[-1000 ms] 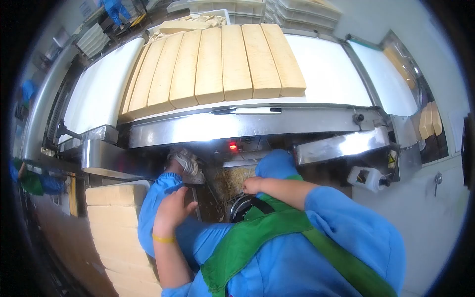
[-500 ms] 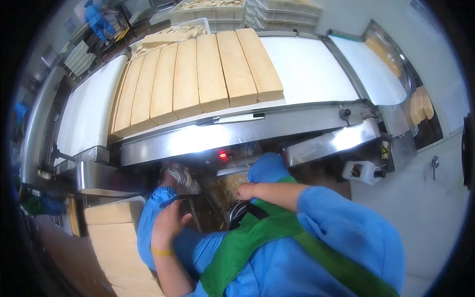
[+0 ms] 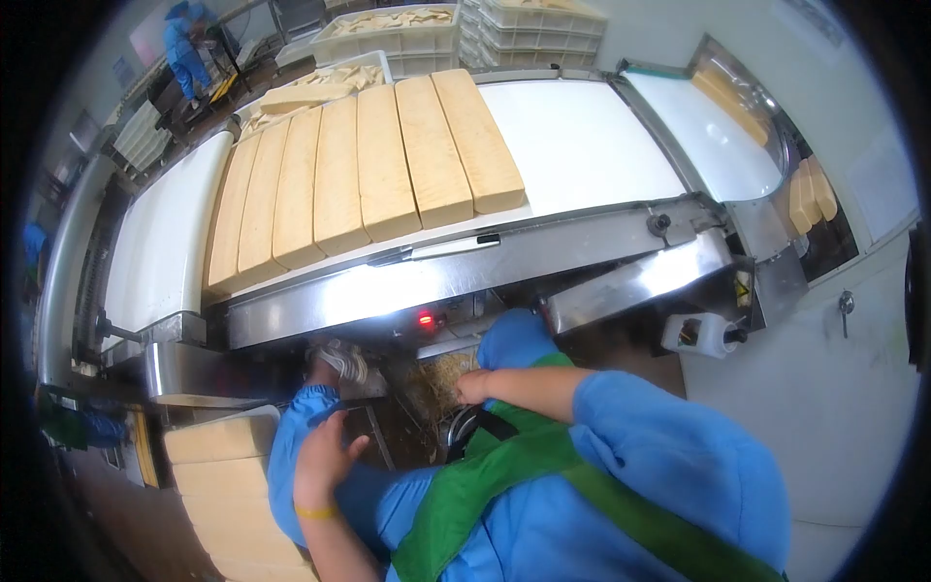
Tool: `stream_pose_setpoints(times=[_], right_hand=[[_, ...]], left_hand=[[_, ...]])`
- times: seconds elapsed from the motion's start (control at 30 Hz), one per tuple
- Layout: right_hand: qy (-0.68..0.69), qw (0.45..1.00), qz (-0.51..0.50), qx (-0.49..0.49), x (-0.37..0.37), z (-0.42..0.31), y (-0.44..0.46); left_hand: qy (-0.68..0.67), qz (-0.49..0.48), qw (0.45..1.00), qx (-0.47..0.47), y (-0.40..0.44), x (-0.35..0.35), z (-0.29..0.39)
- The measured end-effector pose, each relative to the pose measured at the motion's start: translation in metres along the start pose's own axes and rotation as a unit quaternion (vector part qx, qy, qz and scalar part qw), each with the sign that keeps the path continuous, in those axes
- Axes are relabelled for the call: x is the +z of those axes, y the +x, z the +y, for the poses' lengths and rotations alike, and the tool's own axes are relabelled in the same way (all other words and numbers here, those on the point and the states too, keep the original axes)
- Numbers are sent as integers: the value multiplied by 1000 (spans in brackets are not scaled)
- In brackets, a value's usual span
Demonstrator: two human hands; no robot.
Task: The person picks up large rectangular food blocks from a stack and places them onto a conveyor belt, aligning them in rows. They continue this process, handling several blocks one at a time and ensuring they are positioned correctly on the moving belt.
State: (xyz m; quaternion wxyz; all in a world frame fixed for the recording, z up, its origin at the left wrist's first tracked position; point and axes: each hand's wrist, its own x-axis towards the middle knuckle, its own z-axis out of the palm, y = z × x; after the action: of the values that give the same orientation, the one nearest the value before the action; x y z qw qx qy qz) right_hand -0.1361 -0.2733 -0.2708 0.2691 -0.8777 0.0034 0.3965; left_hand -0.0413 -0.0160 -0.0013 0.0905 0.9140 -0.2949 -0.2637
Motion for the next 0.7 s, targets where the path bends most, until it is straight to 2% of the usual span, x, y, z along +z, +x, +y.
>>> stream_pose_setpoints(times=[0.17, 0.37, 0.4, 0.47, 0.53, 0.57, 0.6, 0.7], right_hand=[[-22, 1000, -3, -6, 6, 4, 8], [-20, 999, 11, -31, 13, 13, 16], [-15, 1000, -23, -12, 12, 13, 19], [-29, 999, 12, -17, 19, 19, 25], [-27, 999, 20, -11, 24, 18, 27], [-51, 998, 26, -25, 47, 41, 56], [23, 996, 47, -76, 35, 36, 37], [30, 998, 19, -51, 23, 35, 31]], left_hand=[[2, -10, 1000, -6, -3, -6, 7], [13, 43, 998, 48, 1, 10, -13], [14, 63, 996, 67, 1, 13, -16], [12, 46, 996, 79, 5, 12, -12], [11, 47, 997, 65, 2, 11, -17], [8, 52, 997, 57, 4, 15, -21], [7, 47, 997, 55, 5, 17, -25], [0, 17, 999, 38, 7, 16, -25]])
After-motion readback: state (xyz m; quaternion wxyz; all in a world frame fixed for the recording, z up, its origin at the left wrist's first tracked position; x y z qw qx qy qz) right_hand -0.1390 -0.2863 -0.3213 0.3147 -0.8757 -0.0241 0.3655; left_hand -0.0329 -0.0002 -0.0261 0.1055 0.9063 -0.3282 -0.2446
